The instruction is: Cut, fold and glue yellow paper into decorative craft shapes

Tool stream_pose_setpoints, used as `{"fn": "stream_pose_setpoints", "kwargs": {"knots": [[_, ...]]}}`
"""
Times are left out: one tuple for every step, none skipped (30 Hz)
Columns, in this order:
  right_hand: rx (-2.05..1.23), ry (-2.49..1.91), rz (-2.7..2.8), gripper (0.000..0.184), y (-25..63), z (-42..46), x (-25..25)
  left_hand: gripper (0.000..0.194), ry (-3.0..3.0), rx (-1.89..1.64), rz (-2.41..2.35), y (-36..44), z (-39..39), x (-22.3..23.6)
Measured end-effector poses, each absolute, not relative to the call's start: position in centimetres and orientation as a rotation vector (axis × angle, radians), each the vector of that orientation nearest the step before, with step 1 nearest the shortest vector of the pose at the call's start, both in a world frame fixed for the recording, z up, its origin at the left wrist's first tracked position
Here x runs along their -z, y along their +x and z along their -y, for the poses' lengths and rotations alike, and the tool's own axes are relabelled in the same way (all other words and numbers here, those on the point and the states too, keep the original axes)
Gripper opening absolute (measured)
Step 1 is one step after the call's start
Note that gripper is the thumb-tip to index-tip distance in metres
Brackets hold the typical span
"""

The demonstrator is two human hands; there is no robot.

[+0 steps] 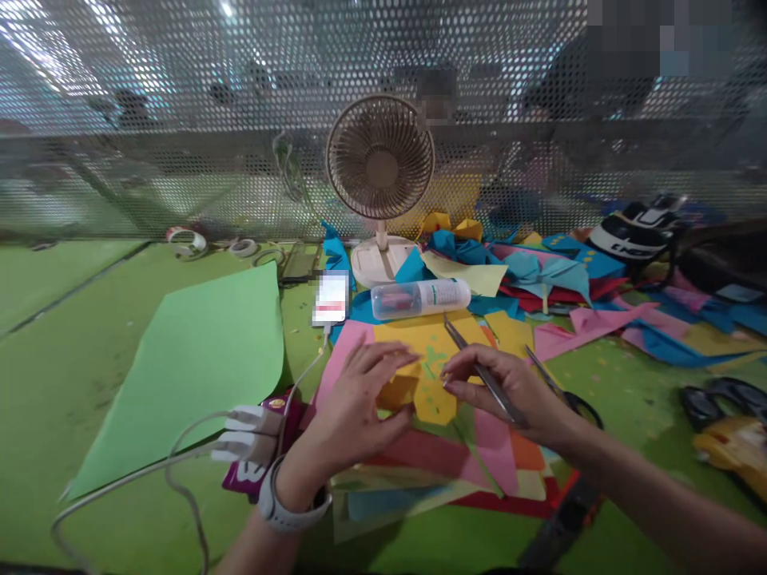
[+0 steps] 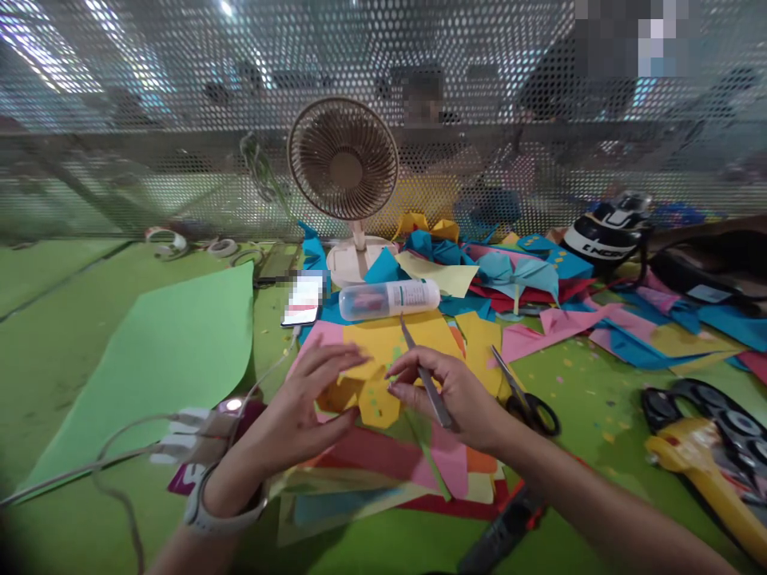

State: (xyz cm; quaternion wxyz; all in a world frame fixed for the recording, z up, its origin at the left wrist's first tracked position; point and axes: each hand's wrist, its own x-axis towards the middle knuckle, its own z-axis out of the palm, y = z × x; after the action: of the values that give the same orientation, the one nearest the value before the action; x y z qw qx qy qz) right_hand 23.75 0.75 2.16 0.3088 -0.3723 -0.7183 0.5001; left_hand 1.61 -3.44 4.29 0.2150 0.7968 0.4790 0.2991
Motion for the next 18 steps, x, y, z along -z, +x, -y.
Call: {"fn": "stream_pose_setpoints", "kwargs": {"knots": [[-1.265, -1.009, 1.824, 0.013, 23.7, -0.8, -2.0, 0.050, 2.186, -0.959, -1.391, 1.6, 3.5, -4.3], [-1.221, -1.028, 1.745, 0.013, 23.5, -0.8, -1.9, 0.051, 2.122, -1.116, -1.463, 1.7, 3.6, -4.2], [-1.192, -1.041, 1.666, 0.013, 23.4, -0.8, -1.8, 0.045, 2.007, -1.266, -1.521, 1.8, 3.7, -4.1], [-1.180, -1.049, 1.598, 0.013, 23.3, -0.8, -1.6, 0.032, 1.848, -1.380, -1.550, 2.1, 3.9, -3.9], [-1.175, -1.051, 1.545, 0.013, 23.2, -0.7, -1.5, 0.017, 1.656, -1.454, -1.548, 2.5, 4.0, -3.6], [-1.175, -1.050, 1.510, 0.012, 23.1, -0.6, -1.4, 0.011, 1.466, -1.420, -1.489, 2.9, 4.1, -3.3], [-1.176, -1.050, 1.489, 0.012, 23.0, -0.4, -1.3, 0.019, 1.306, -1.284, -1.375, 3.4, 4.2, -2.9], [-1.175, -1.053, 1.481, 0.011, 22.9, -0.3, -1.2, 0.023, 1.133, -1.244, -1.306, 3.9, 4.2, -2.5], [-1.166, -1.056, 1.481, 0.011, 22.7, -0.1, -1.1, 0.023, 0.974, -1.219, -1.250, 4.4, 4.3, -2.1], [-1.150, -1.058, 1.489, 0.010, 22.6, 0.1, -1.1, 0.022, 0.851, -1.201, -1.195, 4.9, 4.3, -1.8], [-1.127, -1.060, 1.501, 0.009, 22.5, 0.2, -1.0, 0.019, 0.760, -1.207, -1.141, 5.2, 4.3, -1.5], [-1.102, -1.061, 1.514, 0.008, 22.5, 0.3, -1.0, 0.017, 0.697, -1.214, -1.096, 5.5, 4.3, -1.3], [-1.080, -1.061, 1.527, 0.007, 22.4, 0.3, -0.9, 0.016, 0.657, -1.226, -1.062, 5.6, 4.2, -1.2], [-1.065, -1.060, 1.536, 0.007, 22.4, 0.4, -0.9, 0.015, 0.632, -1.242, -1.044, 5.7, 4.2, -1.1], [-1.055, -1.061, 1.543, 0.006, 22.4, 0.4, -0.8, 0.015, 0.614, -1.259, -1.042, 5.7, 4.2, -1.1], [-1.053, -1.062, 1.548, 0.006, 22.5, 0.3, -0.8, 0.015, 0.597, -1.276, -1.049, 5.6, 4.2, -1.2], [-1.054, -1.066, 1.553, 0.006, 22.5, 0.3, -0.7, 0.014, 0.578, -1.295, -1.057, 5.6, 4.1, -1.2], [-1.057, -1.072, 1.556, 0.006, 22.6, 0.3, -0.7, 0.014, 0.560, -1.309, -1.064, 5.5, 4.1, -1.3]]}}
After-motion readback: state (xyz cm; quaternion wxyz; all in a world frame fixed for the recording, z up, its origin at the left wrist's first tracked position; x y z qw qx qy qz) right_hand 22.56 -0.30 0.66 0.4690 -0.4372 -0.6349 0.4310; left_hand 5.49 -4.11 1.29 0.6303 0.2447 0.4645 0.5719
